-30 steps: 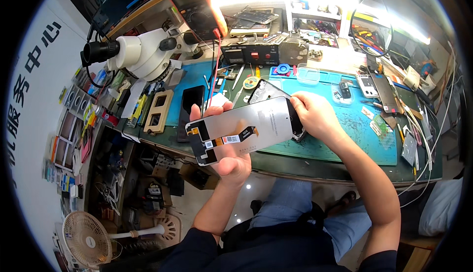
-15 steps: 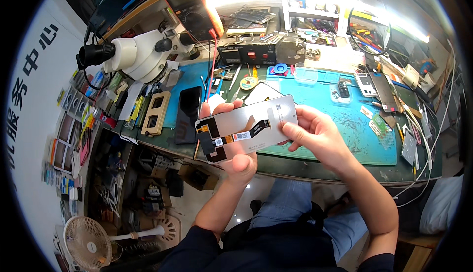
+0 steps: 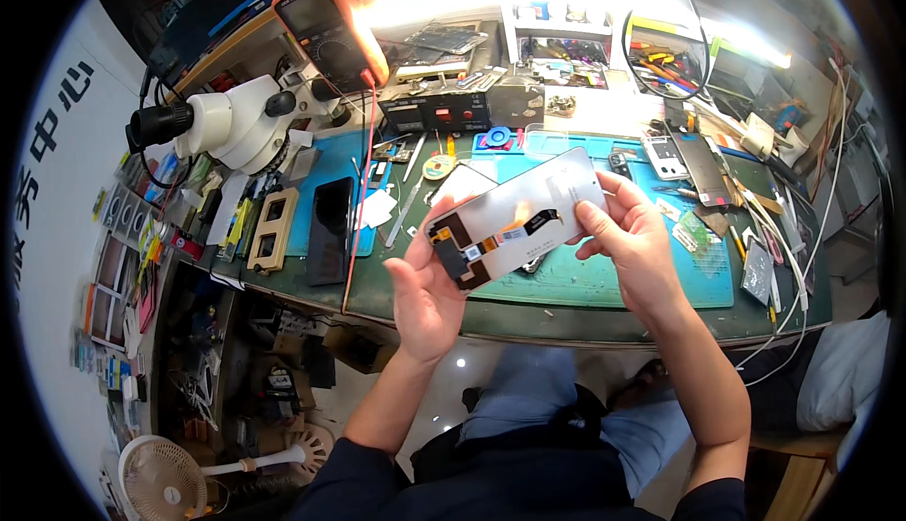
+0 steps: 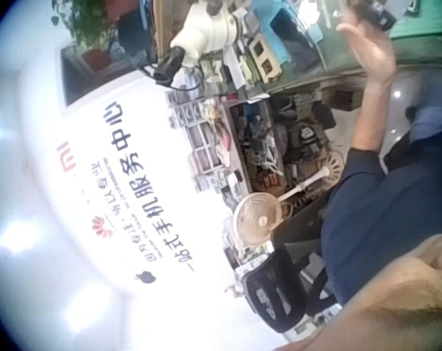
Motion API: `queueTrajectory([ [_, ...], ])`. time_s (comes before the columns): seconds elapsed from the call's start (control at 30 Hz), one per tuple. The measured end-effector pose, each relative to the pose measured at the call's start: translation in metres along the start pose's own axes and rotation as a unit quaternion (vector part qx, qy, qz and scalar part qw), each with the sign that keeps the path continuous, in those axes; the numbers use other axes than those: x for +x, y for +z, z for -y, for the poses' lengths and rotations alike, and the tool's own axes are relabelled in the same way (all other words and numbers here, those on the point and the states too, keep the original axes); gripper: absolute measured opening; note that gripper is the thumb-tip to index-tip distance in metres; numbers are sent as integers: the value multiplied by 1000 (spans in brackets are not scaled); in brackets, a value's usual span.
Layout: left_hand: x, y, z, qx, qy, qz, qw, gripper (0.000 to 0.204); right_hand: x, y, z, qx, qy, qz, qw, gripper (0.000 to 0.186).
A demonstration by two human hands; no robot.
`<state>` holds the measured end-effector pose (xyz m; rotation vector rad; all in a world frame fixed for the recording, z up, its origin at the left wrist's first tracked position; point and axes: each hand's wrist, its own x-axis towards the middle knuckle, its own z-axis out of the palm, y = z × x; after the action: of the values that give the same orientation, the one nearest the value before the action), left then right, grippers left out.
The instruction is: The person tests a smartphone's touchscreen and dialer, then disassembles it using a screwdriver and spudger to remove the battery. They then handle a second phone, scanning a QR code on its screen, and finally use a soldering iron on the back of a phone casing.
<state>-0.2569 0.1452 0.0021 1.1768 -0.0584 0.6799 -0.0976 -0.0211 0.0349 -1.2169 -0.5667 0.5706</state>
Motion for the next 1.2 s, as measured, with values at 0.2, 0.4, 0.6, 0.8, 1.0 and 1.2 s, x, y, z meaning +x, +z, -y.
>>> queueTrajectory([
  [0.2, -18, -45, -20, 348, 59, -64, 933, 49, 0, -59, 6, -71, -32, -102, 992, 34],
  [0.4, -18, -147, -93, 770, -73, -230, 590, 61, 5, -89, -15, -140, -12, -133, 981, 29],
  [0.6, -5, -151, -96, 713, -196, -187, 647, 71, 12, -92, -22, -131, -2, -100, 986, 27],
  [0.8, 9, -155, -103, 425, -271, -204, 839, 39, 12, -95, -20, -139, 15, -97, 985, 27],
  [1.0, -18, -153, -126, 204, -214, -250, 922, 48, 12, -94, -19, -152, 30, -99, 983, 27],
  [1.2, -37, -120, -126, 21, -115, -243, 963, 55, 10, -92, -15, -174, 42, -88, 980, 30],
])
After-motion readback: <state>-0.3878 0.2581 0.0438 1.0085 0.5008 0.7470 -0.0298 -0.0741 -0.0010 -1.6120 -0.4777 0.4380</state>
